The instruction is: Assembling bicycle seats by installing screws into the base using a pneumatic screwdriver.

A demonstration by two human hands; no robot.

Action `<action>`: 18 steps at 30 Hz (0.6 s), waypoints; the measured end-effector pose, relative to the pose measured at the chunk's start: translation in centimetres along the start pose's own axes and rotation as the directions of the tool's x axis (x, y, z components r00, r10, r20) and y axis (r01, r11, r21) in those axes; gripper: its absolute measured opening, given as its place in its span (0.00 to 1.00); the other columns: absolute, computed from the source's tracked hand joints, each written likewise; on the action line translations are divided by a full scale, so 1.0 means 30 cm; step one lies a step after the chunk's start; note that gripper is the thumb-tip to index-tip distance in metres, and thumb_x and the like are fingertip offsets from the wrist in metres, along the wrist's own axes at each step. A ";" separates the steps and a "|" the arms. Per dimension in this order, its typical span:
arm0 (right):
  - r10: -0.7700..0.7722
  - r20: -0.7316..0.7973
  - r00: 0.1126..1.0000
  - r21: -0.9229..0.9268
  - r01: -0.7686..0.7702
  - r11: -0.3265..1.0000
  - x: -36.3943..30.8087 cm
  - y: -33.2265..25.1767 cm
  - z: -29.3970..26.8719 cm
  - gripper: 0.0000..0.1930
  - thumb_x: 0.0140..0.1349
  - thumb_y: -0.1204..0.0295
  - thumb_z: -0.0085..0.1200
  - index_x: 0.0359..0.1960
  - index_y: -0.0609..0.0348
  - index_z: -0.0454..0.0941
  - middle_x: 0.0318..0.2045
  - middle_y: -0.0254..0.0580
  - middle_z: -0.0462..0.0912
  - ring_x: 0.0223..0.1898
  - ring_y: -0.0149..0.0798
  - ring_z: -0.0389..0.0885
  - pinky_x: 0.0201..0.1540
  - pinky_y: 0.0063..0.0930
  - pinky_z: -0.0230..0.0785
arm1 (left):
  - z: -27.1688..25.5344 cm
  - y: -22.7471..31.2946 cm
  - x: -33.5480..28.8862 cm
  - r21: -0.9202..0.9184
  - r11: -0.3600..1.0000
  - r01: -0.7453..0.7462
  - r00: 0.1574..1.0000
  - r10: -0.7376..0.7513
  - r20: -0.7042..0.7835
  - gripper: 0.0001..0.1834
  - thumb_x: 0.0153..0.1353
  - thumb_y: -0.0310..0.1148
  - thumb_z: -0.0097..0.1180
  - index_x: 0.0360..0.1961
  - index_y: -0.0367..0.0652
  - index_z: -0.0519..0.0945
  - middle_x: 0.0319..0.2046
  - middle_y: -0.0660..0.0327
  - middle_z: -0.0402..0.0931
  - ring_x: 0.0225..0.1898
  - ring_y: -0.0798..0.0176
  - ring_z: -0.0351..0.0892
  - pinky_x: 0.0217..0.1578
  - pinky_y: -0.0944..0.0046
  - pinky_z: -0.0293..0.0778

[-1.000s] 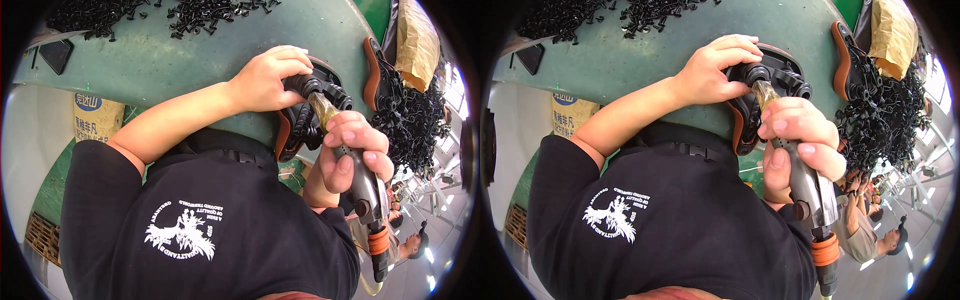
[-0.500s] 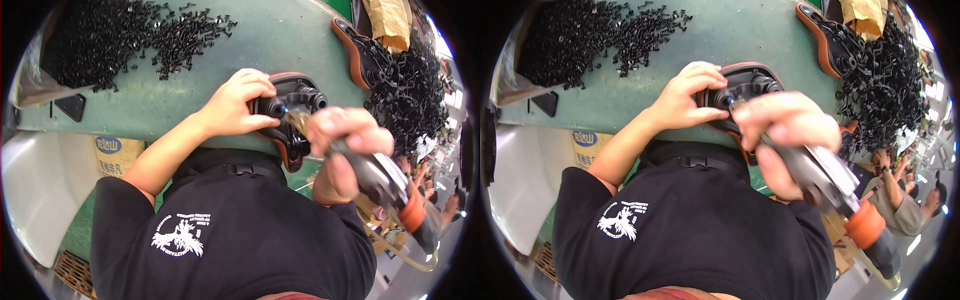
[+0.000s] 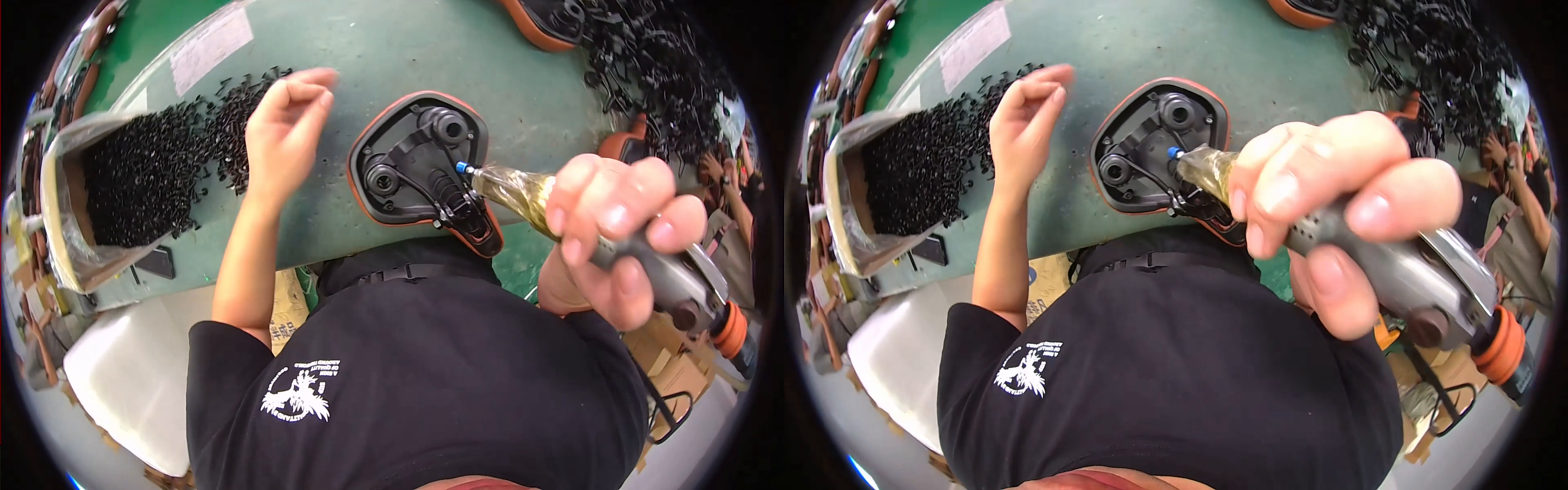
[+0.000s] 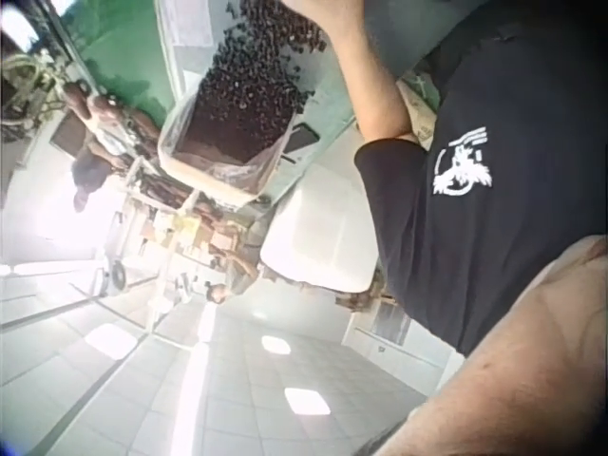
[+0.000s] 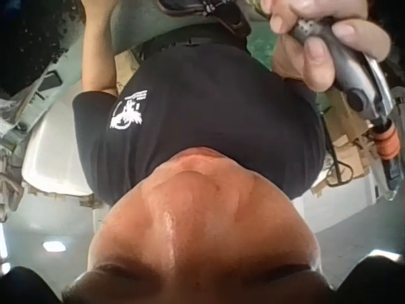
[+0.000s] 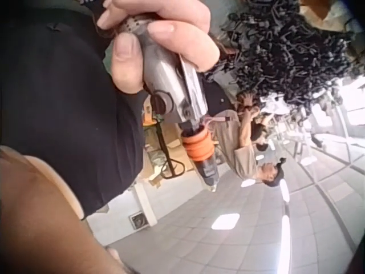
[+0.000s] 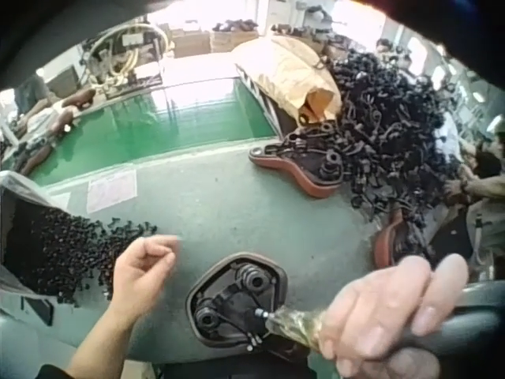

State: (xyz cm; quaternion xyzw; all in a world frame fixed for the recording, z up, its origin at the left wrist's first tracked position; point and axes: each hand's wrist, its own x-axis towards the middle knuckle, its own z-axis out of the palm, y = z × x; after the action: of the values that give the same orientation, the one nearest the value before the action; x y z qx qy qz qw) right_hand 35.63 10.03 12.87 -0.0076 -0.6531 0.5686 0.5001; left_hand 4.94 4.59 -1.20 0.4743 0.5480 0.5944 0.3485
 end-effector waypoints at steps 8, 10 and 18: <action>-0.101 0.031 0.994 0.234 0.091 0.968 -0.021 -0.025 -0.017 0.18 0.64 0.77 0.64 0.55 0.54 0.74 0.47 0.40 0.85 0.33 0.33 0.88 0.37 0.30 0.85 | 0.255 0.202 -0.216 -0.746 0.521 0.415 0.886 -0.045 0.462 0.11 0.70 0.18 0.62 0.53 0.29 0.86 0.49 0.47 0.82 0.44 0.57 0.88 0.46 0.60 0.87; 0.056 0.146 0.988 0.192 -0.084 0.978 0.002 -0.079 -0.044 0.18 0.67 0.76 0.62 0.56 0.52 0.72 0.48 0.41 0.83 0.33 0.33 0.87 0.38 0.32 0.84 | 0.262 0.194 -0.213 -0.708 0.599 0.374 0.891 -0.021 0.453 0.12 0.69 0.18 0.63 0.52 0.29 0.86 0.49 0.47 0.83 0.43 0.57 0.88 0.46 0.60 0.87; -0.110 0.172 0.979 0.213 0.072 0.974 -0.001 -0.040 -0.061 0.17 0.69 0.77 0.60 0.56 0.53 0.71 0.50 0.46 0.81 0.34 0.36 0.87 0.40 0.35 0.83 | 0.244 0.217 -0.121 -0.331 0.943 0.008 0.844 0.172 0.509 0.17 0.66 0.30 0.72 0.50 0.29 0.87 0.43 0.49 0.86 0.43 0.55 0.88 0.46 0.58 0.84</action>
State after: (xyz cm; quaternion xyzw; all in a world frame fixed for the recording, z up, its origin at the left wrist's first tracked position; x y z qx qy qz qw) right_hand 37.52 10.93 13.49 0.1263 -0.6336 0.6079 0.4617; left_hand 13.66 2.52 4.17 0.5800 0.3052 0.5356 0.5326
